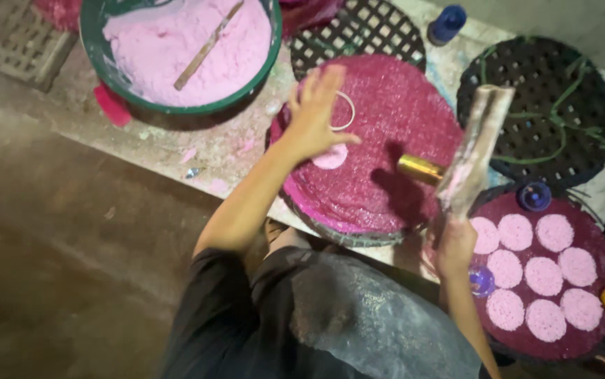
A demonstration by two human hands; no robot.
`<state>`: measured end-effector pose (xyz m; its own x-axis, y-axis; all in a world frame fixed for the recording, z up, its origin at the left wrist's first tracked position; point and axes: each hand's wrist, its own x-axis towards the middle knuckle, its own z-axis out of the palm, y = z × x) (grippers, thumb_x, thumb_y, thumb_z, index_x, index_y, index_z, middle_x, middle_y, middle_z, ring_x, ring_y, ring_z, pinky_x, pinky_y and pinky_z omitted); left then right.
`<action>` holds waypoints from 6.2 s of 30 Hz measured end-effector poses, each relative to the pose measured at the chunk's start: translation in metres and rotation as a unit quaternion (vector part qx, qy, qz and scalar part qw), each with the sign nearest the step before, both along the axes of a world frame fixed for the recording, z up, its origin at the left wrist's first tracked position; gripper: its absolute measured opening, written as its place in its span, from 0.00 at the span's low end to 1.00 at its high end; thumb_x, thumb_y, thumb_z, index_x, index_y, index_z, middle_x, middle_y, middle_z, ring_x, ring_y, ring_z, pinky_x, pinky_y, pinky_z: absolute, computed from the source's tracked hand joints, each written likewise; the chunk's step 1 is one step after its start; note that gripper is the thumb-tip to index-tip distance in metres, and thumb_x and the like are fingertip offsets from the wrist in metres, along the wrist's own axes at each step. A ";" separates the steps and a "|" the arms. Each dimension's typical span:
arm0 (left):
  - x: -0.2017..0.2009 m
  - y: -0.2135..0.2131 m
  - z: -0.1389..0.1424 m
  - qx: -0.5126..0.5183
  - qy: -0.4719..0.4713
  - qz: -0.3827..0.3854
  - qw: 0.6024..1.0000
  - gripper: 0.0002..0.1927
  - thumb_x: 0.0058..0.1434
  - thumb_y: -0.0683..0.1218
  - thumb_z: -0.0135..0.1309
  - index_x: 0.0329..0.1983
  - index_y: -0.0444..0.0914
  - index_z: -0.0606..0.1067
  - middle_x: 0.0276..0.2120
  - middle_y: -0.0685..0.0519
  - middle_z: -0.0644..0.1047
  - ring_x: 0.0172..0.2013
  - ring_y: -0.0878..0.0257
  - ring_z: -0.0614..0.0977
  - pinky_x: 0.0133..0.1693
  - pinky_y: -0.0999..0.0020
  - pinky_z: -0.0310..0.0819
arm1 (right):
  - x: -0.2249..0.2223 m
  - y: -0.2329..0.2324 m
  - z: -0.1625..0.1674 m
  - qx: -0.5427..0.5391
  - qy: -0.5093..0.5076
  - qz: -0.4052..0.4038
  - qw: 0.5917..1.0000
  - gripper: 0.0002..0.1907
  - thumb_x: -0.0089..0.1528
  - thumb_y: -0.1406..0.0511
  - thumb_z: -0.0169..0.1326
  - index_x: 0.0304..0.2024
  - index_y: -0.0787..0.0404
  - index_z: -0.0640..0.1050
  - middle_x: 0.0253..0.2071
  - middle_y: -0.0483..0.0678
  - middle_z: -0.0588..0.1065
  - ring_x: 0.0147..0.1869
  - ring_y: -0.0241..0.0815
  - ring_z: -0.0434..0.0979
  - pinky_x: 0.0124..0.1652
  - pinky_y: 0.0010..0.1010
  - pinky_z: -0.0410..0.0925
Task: The person scoops pink dough from a green bowl and uses a metal ring mold and a wooden mallet to press it into round shapes on a pink mat. The person repeatedly fills the mold, taps it with the mallet, and places the formed rounds onto a tray.
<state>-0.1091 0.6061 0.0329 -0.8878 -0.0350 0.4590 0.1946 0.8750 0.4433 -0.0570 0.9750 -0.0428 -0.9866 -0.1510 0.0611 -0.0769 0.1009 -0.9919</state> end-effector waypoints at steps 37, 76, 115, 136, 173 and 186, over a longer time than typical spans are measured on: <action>0.192 -0.524 -0.012 0.661 -0.295 -0.221 0.654 0.28 0.56 0.50 0.61 0.59 0.37 0.72 0.46 0.52 0.80 0.44 0.60 0.81 0.45 0.61 0.78 | -0.072 -0.553 0.254 0.371 0.706 0.333 0.502 0.07 0.59 0.62 0.61 0.37 0.57 0.80 0.23 0.43 0.70 0.25 0.40 0.71 0.23 0.36 0.61; 0.035 -0.558 -0.108 0.448 0.130 0.169 0.868 0.06 0.66 0.42 0.54 0.42 0.33 0.75 0.32 0.52 0.77 0.28 0.63 0.78 0.30 0.67 0.72 | -0.079 -0.693 0.083 0.356 0.256 0.423 0.793 0.20 0.63 0.64 0.54 0.57 0.60 0.76 0.39 0.62 0.80 0.39 0.56 0.80 0.39 0.42 0.72; 0.043 -0.483 0.027 0.051 -0.139 0.059 0.987 0.36 0.53 0.58 0.63 0.65 0.45 0.72 0.58 0.44 0.75 0.51 0.45 0.79 0.51 0.52 0.74 | -0.037 -0.662 0.260 0.624 0.470 0.326 0.532 0.08 0.57 0.67 0.53 0.38 0.60 0.75 0.29 0.48 0.76 0.29 0.44 0.81 0.26 0.35 0.73; 0.063 -0.509 0.045 0.142 -0.066 0.068 0.985 0.32 0.56 0.55 0.67 0.63 0.45 0.74 0.50 0.47 0.79 0.49 0.52 0.81 0.50 0.63 0.76 | -0.041 -0.630 0.315 0.653 0.411 0.311 0.554 0.17 0.58 0.68 0.52 0.50 0.57 0.77 0.31 0.46 0.75 0.27 0.43 0.79 0.22 0.34 0.72; 0.028 -0.506 0.031 0.009 0.090 0.140 0.986 0.27 0.54 0.51 0.61 0.58 0.43 0.77 0.74 0.41 0.53 0.57 0.33 0.72 0.50 0.48 0.76 | -0.109 -0.622 0.074 0.173 -0.020 0.240 0.955 0.25 0.69 0.65 0.52 0.69 0.61 0.73 0.34 0.67 0.73 0.33 0.38 0.66 0.35 0.33 0.64; -0.010 -0.571 -0.020 0.319 0.134 0.157 0.925 0.20 0.60 0.46 0.65 0.52 0.33 0.77 0.42 0.44 0.80 0.43 0.54 0.82 0.44 0.56 0.76 | -0.108 -0.626 0.057 0.268 -0.046 0.318 0.908 0.26 0.71 0.70 0.46 0.73 0.61 0.69 0.52 0.74 0.72 0.54 0.67 0.73 0.53 0.50 0.67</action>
<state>-0.1193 0.0351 0.0128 -0.6448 -0.6119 0.4581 0.1529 0.4839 0.8617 -0.1650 0.3494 0.0140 -0.6865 -0.6761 -0.2675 -0.2086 0.5355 -0.8184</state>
